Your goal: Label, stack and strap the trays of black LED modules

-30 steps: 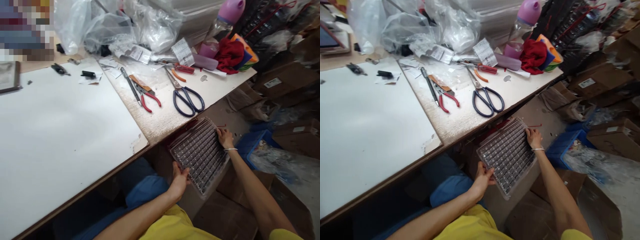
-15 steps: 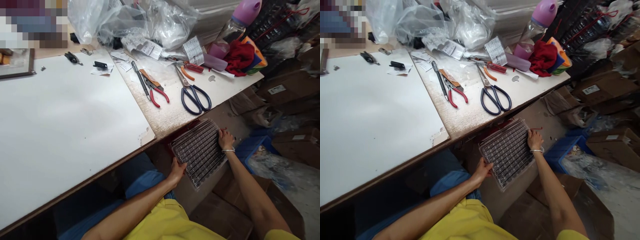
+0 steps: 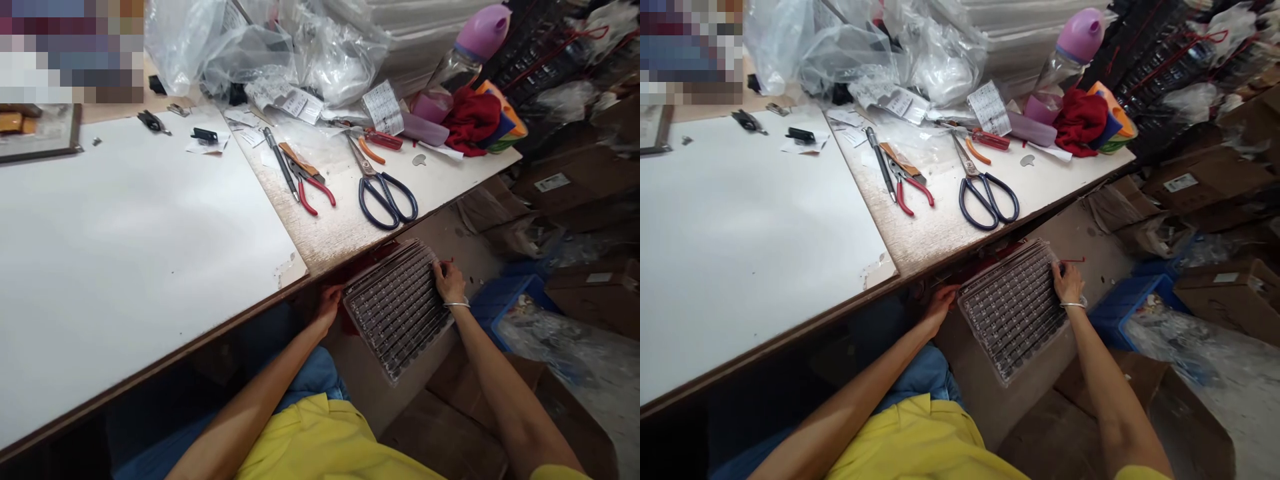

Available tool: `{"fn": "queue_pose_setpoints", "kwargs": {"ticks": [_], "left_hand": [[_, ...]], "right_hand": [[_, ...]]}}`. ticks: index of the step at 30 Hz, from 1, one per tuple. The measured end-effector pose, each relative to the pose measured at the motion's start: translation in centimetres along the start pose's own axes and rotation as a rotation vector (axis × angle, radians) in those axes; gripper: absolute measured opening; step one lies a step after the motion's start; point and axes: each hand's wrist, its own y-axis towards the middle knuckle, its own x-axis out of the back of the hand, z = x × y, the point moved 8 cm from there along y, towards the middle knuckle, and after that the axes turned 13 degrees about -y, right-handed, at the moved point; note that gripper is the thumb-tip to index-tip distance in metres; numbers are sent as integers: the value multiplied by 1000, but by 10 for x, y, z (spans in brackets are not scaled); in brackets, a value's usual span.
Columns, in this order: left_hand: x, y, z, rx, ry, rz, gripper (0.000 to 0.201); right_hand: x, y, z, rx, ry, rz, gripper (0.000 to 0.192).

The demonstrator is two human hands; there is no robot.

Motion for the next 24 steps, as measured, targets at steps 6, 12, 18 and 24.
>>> {"fn": "queue_pose_setpoints", "kwargs": {"ticks": [6,12,18,24], "left_hand": [[1,-1,6,-41,-5,-14,15],[0,-4,-2,-95,46,-44,13],[-5,-3,-6,-59,88,-32,14],[6,0,4,56,110,-147,23]], "right_hand": [[-2,-3,0,0,17,-18,60],[-4,-4,1,-8,7,3,59],[-2,-6,2,-20,-10,28,62],[0,-7,6,-35,-25,60,61]]}}
